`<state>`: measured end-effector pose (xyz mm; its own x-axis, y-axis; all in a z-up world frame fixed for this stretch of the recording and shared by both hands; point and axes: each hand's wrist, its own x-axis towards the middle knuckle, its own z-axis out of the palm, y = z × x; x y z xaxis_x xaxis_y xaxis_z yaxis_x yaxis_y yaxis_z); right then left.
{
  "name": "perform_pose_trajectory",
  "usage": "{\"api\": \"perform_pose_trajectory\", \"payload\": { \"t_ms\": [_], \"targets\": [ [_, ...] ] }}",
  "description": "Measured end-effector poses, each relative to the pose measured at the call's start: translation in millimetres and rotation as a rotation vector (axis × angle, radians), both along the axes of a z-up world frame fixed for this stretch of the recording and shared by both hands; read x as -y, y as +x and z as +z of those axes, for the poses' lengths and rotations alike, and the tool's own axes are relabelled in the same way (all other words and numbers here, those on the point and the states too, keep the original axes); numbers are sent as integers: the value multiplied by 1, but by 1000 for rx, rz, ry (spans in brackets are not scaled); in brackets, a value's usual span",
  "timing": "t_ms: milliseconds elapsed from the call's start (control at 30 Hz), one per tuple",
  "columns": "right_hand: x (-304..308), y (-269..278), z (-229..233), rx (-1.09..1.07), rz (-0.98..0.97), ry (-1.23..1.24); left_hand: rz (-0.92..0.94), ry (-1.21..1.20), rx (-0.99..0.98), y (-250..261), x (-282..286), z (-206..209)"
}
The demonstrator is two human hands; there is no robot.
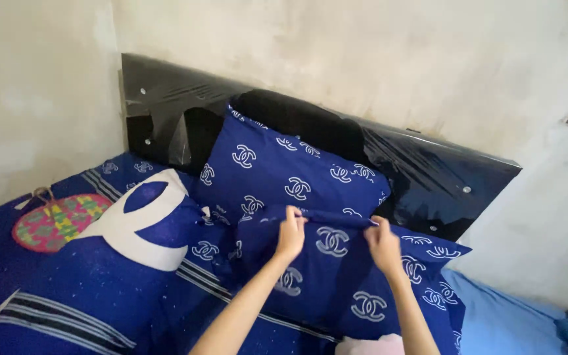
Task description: Straightening the duvet, arranging pillows, and smoothing a blanket on a bed.
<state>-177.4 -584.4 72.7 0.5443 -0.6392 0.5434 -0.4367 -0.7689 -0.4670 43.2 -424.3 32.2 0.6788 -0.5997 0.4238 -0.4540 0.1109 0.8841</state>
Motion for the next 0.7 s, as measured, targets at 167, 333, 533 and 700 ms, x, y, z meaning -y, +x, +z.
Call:
{"api": "perform_pose_trajectory", "payload": {
  "t_ms": [167, 333, 533, 700],
  "targets": [
    [-61, -26, -18, -306, -16, 64, -67, 360, 374, -68, -82, 12],
    [-114, -53, -57, -404, -191, -45, -137, 568, 582, -105, -125, -6],
    [-117, -28, -82, -714, -305, -29, -147, 841, 544, -74, -74, -56],
    [-69, -1, -81, -712, -343, -20, -100, 857, 600, -42, -21, -59]
  ]
}}
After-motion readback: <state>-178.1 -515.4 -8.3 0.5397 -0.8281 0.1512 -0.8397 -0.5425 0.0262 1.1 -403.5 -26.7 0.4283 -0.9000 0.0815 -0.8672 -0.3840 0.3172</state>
